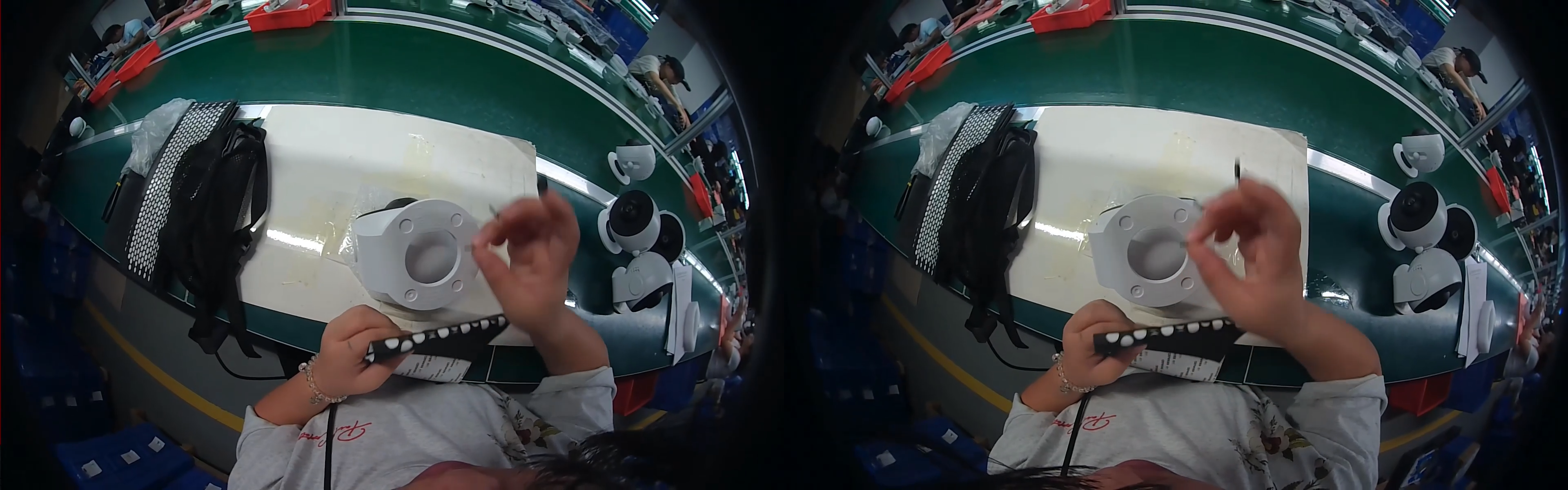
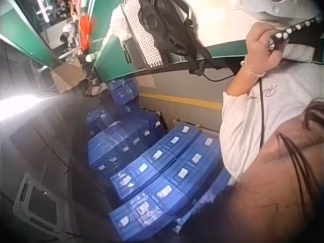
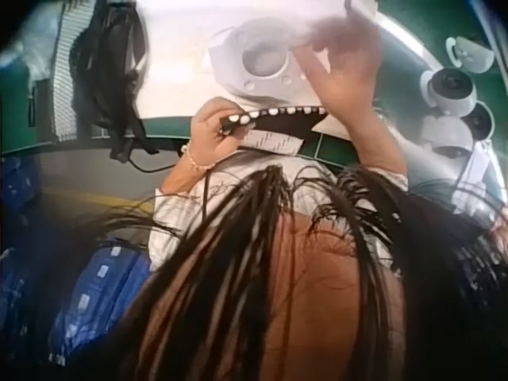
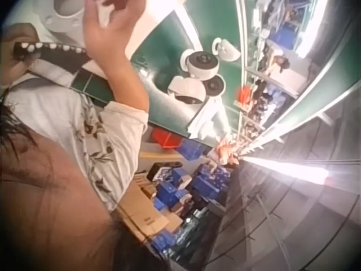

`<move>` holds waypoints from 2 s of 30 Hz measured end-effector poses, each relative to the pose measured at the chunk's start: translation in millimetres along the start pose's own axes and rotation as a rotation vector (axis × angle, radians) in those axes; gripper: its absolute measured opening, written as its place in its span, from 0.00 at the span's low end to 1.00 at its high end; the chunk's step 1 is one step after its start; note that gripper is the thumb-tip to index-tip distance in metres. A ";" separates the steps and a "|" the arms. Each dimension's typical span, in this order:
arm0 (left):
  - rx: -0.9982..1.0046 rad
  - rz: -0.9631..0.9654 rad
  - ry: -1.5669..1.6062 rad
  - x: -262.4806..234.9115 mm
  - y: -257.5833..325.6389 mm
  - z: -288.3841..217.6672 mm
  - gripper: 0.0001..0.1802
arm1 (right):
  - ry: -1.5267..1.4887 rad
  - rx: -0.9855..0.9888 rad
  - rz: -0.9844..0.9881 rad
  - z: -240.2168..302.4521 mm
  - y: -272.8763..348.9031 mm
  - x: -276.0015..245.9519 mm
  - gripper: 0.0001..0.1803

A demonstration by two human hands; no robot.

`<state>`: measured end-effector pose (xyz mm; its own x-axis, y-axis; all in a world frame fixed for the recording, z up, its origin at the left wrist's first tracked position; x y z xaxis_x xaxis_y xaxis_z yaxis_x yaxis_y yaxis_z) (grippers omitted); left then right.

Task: Assembling small components into a dome camera housing on a factory production line.

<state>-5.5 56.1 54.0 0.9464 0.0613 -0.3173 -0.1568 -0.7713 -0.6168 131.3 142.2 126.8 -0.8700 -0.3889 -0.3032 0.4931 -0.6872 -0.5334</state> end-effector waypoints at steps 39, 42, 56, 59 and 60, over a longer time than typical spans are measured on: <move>0.176 -0.052 -0.082 -1.6 1.4 9.9 0.15 | 0.417 0.195 0.222 7.1 -41.7 42.5 0.25; 0.181 -0.098 -0.041 -4.2 -2.6 6.7 0.11 | 0.606 0.093 0.199 22.4 -40.0 43.4 0.23; 0.179 -0.090 -0.001 -2.6 4.1 14.3 0.12 | 0.521 0.075 0.156 17.7 3.7 44.5 0.06; 0.211 -0.070 -0.005 -0.6 3.3 13.0 0.13 | 0.467 0.247 0.228 1.4 7.8 50.4 0.04; 0.221 -0.069 -0.015 -0.2 2.3 11.8 0.13 | 0.471 0.249 0.225 2.5 7.7 49.1 0.04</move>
<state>-9.4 61.8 44.2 0.9530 0.1201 -0.2782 -0.1510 -0.6078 -0.7796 92.4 116.3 109.7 -0.6214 -0.2667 -0.7367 0.6014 -0.7651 -0.2303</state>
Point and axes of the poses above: each hand's wrist, its own y-axis away from the middle knuckle, its own x-axis out of the palm, z = x × y, the point moved 9 cm from there along -y, towards the middle knuckle, and after that the axes turned 11 degrees about x, right-handed, at the moved point
